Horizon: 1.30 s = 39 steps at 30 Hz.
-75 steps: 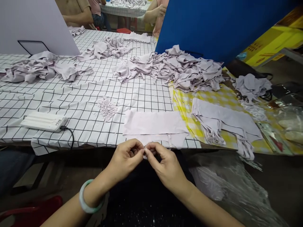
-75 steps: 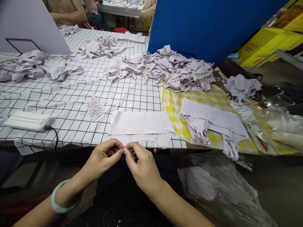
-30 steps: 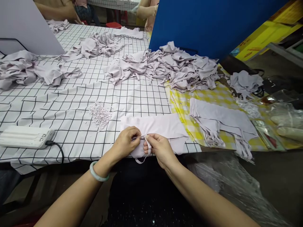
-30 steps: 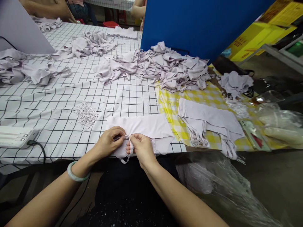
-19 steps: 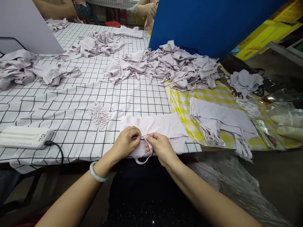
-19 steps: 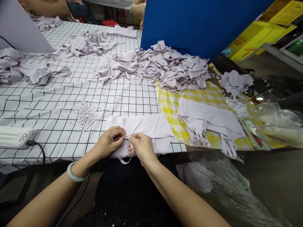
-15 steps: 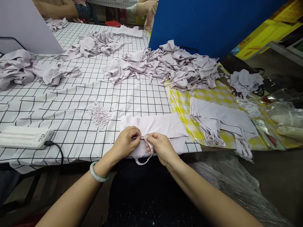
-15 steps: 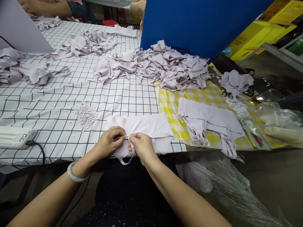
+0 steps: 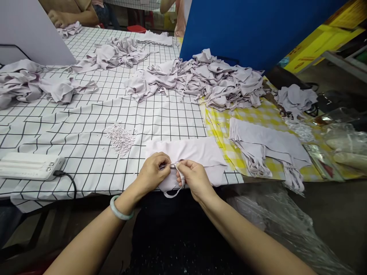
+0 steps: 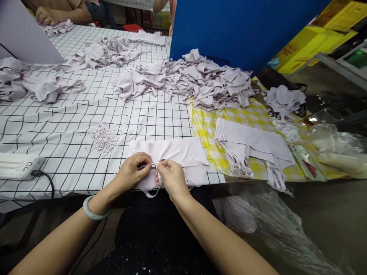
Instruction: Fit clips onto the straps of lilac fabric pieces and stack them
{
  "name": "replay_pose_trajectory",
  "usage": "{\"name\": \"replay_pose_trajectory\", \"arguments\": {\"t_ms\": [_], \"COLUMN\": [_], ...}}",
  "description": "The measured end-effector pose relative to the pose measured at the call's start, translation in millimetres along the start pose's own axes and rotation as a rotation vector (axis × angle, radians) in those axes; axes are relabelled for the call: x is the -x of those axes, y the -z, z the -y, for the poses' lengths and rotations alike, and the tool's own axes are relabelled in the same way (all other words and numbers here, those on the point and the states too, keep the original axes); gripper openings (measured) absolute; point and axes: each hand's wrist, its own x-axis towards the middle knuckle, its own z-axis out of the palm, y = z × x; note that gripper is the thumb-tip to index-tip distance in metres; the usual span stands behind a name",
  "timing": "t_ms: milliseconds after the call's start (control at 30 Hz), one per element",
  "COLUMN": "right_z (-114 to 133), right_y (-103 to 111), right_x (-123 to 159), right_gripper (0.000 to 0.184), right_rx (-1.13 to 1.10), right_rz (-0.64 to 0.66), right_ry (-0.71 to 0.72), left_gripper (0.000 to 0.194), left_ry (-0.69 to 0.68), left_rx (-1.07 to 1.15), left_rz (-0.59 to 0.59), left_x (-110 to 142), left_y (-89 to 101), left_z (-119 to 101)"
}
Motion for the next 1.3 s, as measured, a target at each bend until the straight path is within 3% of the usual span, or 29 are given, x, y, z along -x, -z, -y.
{"name": "replay_pose_trajectory", "arguments": {"t_ms": [700,933,1200,1300], "right_z": [-3,5,1,2], "right_y": [-4,3,5,4], "right_x": [0,-2,-5,-5], "right_gripper": [0.02,0.016,0.018,0.021], "right_rx": [0.022,0.067,0.26,0.246], "right_rz": [0.003,0.063,0.103,0.13], "right_ry": [0.04,-0.048,0.114,0.106], "left_gripper": [0.014,0.013,0.015,0.014], "left_ry": [-0.023,-0.039,-0.06,-0.059], "left_rx": [-0.018,-0.003,-0.006,0.002], "left_rz": [-0.048,-0.047,-0.054,-0.044], "left_x": [1,2,2,2], "left_y": [-2.8,-2.6,-3.5,-2.8], "left_z": [-1,1,0,0]}}
